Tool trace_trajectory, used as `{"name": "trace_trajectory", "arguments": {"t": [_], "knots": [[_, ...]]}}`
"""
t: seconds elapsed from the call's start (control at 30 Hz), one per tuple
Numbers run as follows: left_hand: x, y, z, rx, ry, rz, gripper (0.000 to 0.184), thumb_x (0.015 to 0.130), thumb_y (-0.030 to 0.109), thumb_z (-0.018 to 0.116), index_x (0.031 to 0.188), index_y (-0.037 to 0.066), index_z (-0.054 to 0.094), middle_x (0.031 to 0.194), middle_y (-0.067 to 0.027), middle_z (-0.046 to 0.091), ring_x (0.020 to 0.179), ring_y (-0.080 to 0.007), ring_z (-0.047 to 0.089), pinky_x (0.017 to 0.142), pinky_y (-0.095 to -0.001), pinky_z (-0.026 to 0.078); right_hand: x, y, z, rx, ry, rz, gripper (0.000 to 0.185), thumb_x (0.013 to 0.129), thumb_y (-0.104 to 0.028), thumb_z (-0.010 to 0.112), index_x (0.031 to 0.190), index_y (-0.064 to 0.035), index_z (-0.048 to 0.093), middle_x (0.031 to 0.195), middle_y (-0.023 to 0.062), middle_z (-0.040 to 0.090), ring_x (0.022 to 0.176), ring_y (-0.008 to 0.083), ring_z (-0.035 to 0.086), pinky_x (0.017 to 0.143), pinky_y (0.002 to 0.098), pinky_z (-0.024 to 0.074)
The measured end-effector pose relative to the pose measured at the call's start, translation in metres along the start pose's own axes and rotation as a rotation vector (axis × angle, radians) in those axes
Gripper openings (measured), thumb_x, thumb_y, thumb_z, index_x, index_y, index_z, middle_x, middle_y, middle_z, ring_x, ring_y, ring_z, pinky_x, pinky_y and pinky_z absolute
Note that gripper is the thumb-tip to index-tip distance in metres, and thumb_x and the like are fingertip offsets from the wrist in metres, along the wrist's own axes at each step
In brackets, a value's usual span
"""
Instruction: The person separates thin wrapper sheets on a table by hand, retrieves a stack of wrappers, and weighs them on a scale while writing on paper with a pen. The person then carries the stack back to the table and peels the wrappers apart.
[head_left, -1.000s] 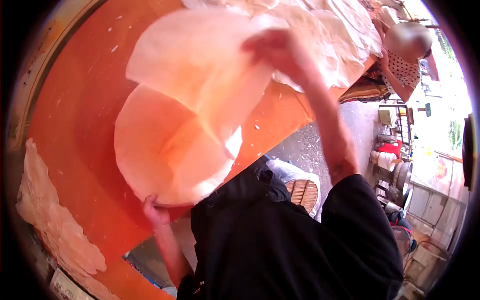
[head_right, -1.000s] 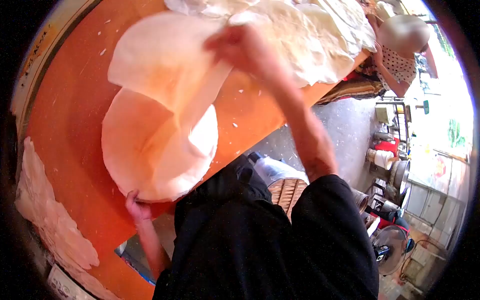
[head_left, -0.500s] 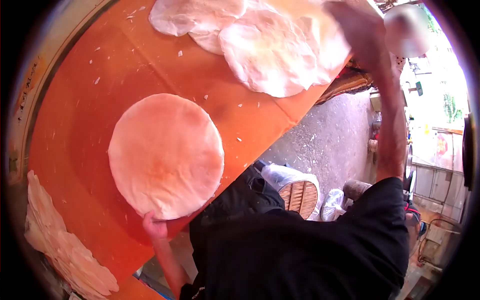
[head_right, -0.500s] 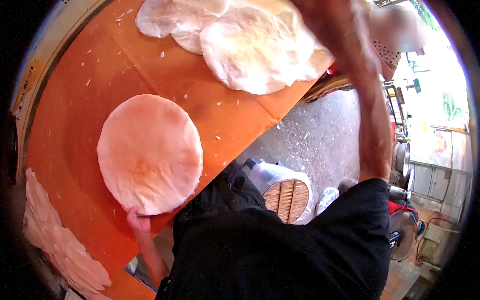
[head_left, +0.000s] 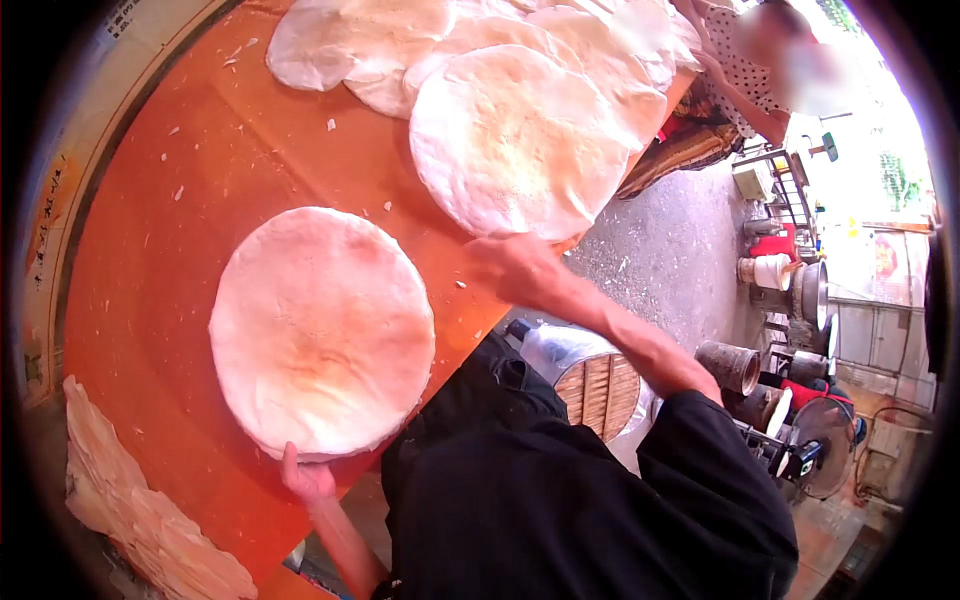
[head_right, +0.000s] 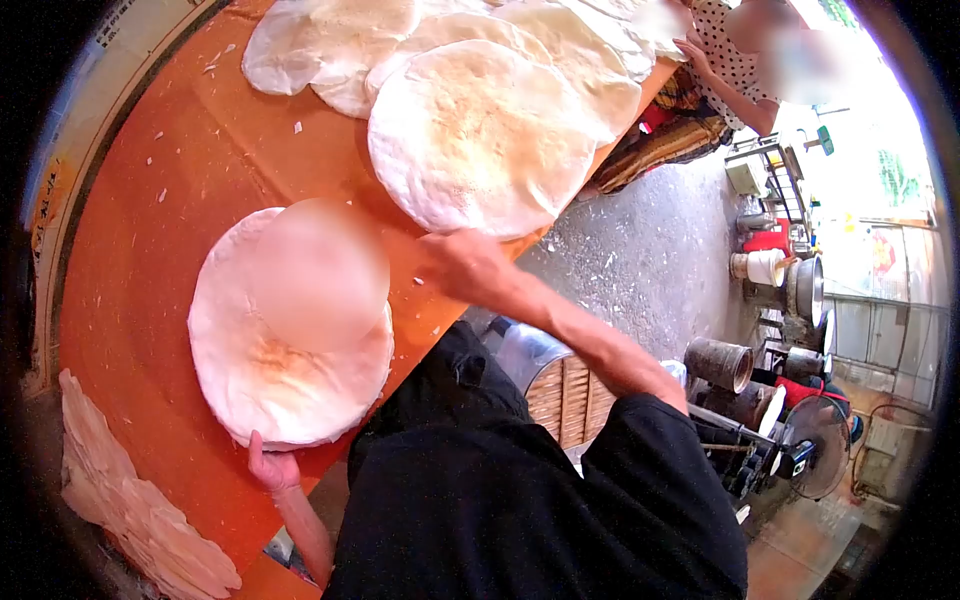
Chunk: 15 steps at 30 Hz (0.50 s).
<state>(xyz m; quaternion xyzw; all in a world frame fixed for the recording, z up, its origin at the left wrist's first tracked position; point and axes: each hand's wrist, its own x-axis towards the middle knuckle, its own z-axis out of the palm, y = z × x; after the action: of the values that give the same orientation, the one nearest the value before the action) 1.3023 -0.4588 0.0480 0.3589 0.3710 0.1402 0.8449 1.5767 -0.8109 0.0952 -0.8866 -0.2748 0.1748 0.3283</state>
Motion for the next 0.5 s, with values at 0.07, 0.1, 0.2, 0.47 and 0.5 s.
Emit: {"name": "trace_trajectory", "arguments": {"t": [0.07,0.1,0.2,0.47,0.5], "knots": [[-0.004,0.005,0.015,0.127,-0.077,0.164,0.068,0.085,0.026,0.061,0.14,0.003,0.028,0.141,-0.0116,0.036,0.128,-0.03,0.036,0.106,-0.0441,0.03,0.015,-0.061,0.01,0.227,-0.177,0.108,0.039,0.077,-0.024,0.07,0.11,-0.0036,0.061,0.094,0.0186,0.064,0.087,0.0308,0.063,0.074,0.0393,0.0504],[-0.002,0.008,0.008,0.129,-0.073,0.168,0.068,0.085,0.026,0.061,0.14,0.003,0.028,0.141,-0.0116,0.036,0.128,-0.03,0.036,0.106,-0.0441,0.03,0.019,-0.082,0.027,0.388,-0.18,0.02,0.042,0.078,-0.027,0.071,0.112,-0.0031,0.061,0.097,0.0192,0.064,0.088,0.0288,0.064,0.072,0.0386,0.0509],[0.005,0.009,0.015,0.407,-0.151,0.247,0.064,0.086,0.026,0.06,0.138,0.002,0.032,0.138,-0.0131,0.039,0.123,-0.029,0.041,0.103,-0.0421,0.034,0.033,-0.133,0.101,0.444,-0.121,-0.32,0.065,0.066,-0.039,0.076,0.115,-0.0017,0.057,0.105,0.0214,0.061,0.088,0.0391,0.06,0.079,0.0407,0.048],[0.006,0.013,0.028,0.376,-0.101,0.186,0.059,0.088,0.024,0.058,0.137,0.002,0.032,0.137,-0.0125,0.038,0.122,-0.0282,0.041,0.102,-0.0404,0.033,0.051,-0.162,0.134,0.557,-0.051,-0.508,0.027,0.061,-0.013,0.065,0.084,0.0008,0.06,0.07,0.0212,0.058,0.07,0.0409,0.057,0.061,0.0458,0.0442],[0.007,0.011,0.03,0.405,-0.07,0.205,0.058,0.088,0.025,0.057,0.136,0.002,0.033,0.137,-0.0124,0.038,0.121,-0.0282,0.041,0.102,-0.0404,0.033,0.052,-0.162,0.133,0.504,-0.098,-0.528,0.025,0.061,-0.011,0.064,0.081,0.0013,0.06,0.065,0.0203,0.058,0.068,0.0412,0.056,0.059,0.0451,0.0443]]}}
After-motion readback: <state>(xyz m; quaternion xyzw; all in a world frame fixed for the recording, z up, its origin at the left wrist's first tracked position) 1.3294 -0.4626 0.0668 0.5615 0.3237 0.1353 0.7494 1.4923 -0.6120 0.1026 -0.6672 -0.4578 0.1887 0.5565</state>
